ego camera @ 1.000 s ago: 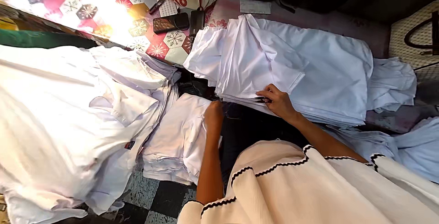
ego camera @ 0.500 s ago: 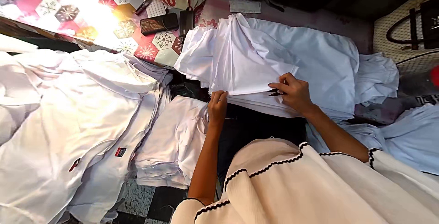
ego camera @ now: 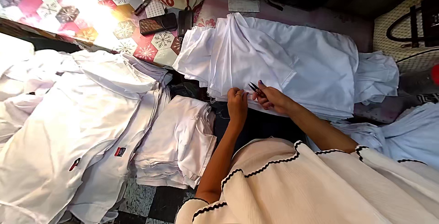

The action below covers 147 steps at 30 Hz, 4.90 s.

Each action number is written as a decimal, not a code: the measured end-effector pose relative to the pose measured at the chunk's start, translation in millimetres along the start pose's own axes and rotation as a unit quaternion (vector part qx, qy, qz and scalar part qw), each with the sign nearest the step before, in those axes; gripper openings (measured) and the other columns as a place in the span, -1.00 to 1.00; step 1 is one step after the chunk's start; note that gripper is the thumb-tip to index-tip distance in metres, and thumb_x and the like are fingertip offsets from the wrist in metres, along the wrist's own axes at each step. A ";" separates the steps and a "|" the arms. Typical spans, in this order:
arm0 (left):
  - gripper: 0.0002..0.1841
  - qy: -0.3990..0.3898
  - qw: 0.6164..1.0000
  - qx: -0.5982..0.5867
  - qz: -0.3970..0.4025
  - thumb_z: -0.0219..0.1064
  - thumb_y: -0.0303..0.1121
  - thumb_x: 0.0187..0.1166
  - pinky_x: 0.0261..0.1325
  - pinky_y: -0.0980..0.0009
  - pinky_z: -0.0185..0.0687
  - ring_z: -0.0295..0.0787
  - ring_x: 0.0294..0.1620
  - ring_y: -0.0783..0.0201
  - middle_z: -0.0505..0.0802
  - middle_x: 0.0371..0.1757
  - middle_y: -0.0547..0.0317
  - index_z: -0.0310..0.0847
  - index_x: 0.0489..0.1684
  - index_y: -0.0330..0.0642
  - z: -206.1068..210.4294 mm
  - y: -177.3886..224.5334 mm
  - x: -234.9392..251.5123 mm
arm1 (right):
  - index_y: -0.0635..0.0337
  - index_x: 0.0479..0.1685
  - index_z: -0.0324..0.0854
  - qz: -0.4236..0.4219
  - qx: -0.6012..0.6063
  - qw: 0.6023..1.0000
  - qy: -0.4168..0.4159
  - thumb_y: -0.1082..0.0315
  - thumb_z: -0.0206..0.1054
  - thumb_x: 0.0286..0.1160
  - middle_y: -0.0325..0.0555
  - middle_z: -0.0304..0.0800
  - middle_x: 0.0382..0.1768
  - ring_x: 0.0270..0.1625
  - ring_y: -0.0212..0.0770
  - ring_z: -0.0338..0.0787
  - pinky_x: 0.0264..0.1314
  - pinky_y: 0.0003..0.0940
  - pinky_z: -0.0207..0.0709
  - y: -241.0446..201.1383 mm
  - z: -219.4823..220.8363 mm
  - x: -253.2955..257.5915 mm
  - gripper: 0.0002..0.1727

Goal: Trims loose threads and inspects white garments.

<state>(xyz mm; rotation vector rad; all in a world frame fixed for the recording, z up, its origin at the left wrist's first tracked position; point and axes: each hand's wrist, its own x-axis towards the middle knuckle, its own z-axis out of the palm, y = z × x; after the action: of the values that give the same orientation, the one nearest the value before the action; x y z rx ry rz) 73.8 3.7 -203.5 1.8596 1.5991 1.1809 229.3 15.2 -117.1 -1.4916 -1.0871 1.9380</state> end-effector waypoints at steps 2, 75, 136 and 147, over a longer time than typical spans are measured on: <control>-0.90 0.031 0.999 -0.018 0.000 0.46 -0.56 0.47 0.17 0.16 0.74 0.79 0.05 -0.09 0.80 -0.07 -0.26 0.81 -0.28 -0.48 7.1 -3.7 -1.7 | 0.06 -0.30 0.49 0.057 0.045 0.997 -0.012 -0.15 -0.32 0.91 -0.44 0.23 -0.76 -0.78 -0.52 0.21 -0.67 -0.64 0.20 6.9 -2.2 7.9 -0.37; -0.93 0.014 0.989 -0.116 -0.089 0.40 -0.57 0.36 0.10 0.38 0.67 0.74 -0.01 0.17 0.76 -0.10 -0.14 0.75 -0.45 -0.44 -45.5 -23.9 -23.7 | 0.10 -0.35 0.53 0.108 -0.004 0.993 -0.045 0.06 -0.06 0.92 -0.50 0.16 -0.80 -0.83 -0.60 0.10 -0.77 -0.70 0.01 -0.6 23.2 42.8 -0.54; -0.82 -0.069 0.972 -0.210 -0.078 0.21 -0.55 0.68 0.13 0.28 0.65 0.72 -0.03 0.27 0.81 -0.05 0.00 0.71 0.03 -0.41 -82.2 -44.1 31.2 | 0.24 -0.05 0.84 -0.306 -0.347 0.881 0.102 0.38 0.37 0.59 -0.04 0.81 -0.41 -0.43 -0.18 0.71 -0.29 -0.13 0.60 -20.7 37.0 49.2 -0.83; -0.86 0.018 0.895 -0.434 -0.103 0.46 -0.53 0.51 0.12 0.37 0.78 0.83 -0.05 0.39 0.90 -0.06 0.20 0.83 -0.06 -0.28 -75.3 -32.7 38.0 | 0.10 -0.50 0.50 -0.056 0.000 0.996 -0.072 0.38 0.28 0.68 -0.49 0.21 -0.84 -0.82 -0.61 0.12 -0.76 -0.68 0.00 -67.1 41.5 63.0 -0.72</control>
<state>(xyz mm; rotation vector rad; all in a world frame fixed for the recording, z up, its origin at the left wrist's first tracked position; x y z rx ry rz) -7.0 32.1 -174.4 1.0611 0.9711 1.4925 163.8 88.9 -95.5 -1.2782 -1.2050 1.9923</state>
